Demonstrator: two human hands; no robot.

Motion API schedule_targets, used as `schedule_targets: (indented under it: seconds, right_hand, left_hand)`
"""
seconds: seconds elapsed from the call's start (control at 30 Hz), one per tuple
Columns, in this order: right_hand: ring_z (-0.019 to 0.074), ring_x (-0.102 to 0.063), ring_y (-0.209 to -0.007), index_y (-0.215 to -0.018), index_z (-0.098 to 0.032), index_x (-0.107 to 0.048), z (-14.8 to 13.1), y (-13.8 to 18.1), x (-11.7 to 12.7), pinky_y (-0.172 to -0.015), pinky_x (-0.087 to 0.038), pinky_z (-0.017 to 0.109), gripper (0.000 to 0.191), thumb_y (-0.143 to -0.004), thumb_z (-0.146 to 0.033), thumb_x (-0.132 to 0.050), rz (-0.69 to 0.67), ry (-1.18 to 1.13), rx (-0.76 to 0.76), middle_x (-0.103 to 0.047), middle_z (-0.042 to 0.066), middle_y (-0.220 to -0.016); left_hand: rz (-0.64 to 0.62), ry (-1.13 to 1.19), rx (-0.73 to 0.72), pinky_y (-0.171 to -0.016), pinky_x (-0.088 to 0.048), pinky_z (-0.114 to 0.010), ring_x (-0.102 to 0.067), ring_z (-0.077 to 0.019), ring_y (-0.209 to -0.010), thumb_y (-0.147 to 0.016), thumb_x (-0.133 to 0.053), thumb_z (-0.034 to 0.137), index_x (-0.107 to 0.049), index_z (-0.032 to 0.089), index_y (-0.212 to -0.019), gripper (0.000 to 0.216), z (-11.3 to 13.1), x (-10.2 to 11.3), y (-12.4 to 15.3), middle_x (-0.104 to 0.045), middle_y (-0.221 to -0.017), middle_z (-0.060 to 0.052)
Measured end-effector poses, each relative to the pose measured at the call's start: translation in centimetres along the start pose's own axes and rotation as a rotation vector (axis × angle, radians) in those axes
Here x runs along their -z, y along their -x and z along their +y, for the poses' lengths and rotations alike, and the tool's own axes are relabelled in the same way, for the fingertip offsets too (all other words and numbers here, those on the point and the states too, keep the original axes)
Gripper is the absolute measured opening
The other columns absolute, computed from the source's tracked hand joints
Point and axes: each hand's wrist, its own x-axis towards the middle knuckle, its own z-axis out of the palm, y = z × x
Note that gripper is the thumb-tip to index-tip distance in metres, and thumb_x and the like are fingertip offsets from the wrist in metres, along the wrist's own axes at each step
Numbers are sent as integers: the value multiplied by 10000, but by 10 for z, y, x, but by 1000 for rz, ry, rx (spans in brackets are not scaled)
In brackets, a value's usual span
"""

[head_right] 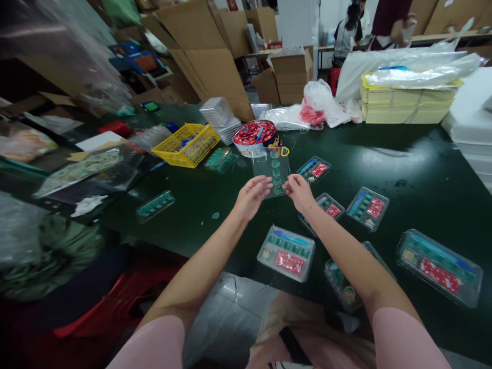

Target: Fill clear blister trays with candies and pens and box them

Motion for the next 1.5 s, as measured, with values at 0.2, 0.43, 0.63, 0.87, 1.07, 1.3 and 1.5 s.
schedule_targets:
  seconds: [0.2, 0.43, 0.63, 0.87, 1.07, 1.3, 1.5]
  right_hand:
    - [81, -578, -675, -810, -244, -505, -4, 7, -4, -552, -408, 183, 344, -707, -439, -770, 6, -109, -59, -554, -59, -714]
    - [88, -584, -657, -811, -238, -498, -5, 16, -8, -557, -433, 194, 339, -720, -422, -768, 22, -89, -109, -556, -55, -693]
    - [82, -562, -626, -796, -230, -513, -7, 24, -16, -547, -439, 189, 319, -700, -359, -788, 20, -150, -156, -553, -53, -671]
    - [94, -564, -642, -793, -232, -506, -9, 25, -14, -566, -440, 212, 343, -686, -389, -791, 12, -114, -139, -555, -50, -681]
    - [89, -554, -639, -775, -228, -513, -10, 24, -6, -556, -424, 206, 367, -655, -416, -804, 30, -81, -110, -546, -48, -677]
    - [91, -572, -667, -788, -230, -516, -8, 18, 18, -574, -411, 206, 409, -642, -512, -774, 26, 66, -38, -567, -50, -698]
    - [91, -595, -654, -796, -217, -551, -3, 12, 33, -538, -366, 197, 371, -688, -534, -710, 11, 282, 31, -593, -46, -700]
  left_hand:
    - [-74, -113, -139, -890, -495, -349, -654, -212, -968, -739, -704, 368, -741, 181, -1026, 345, -2, 0, -2, -674, -1168, -118]
    - [-34, -516, -421, -843, -502, -344, -642, -184, -871, -712, -764, 267, -776, 249, -943, 232, 0, -4, -1, -688, -1004, -53]
    - [8, -595, -562, -873, -483, -357, -628, -192, -865, -732, -758, 269, -786, 279, -871, 141, 0, -14, 4, -704, -921, -50]
    - [31, -579, -561, -851, -479, -356, -615, -197, -828, -721, -767, 281, -769, 272, -744, 24, 3, -18, 7, -696, -847, -44]
    - [62, -536, -539, -828, -470, -326, -622, -188, -835, -806, -678, 290, -722, 219, -738, 108, -3, -17, 5, -682, -849, -51]
    - [164, -565, -283, -717, -470, -265, -566, -143, -649, -756, -691, 331, -691, 202, -680, 150, -14, 28, -9, -621, -640, 5]
    - [292, -535, -156, -866, -465, -318, -615, -199, -938, -634, -800, 325, -757, 215, -874, 267, -12, 67, -26, -708, -967, -75]
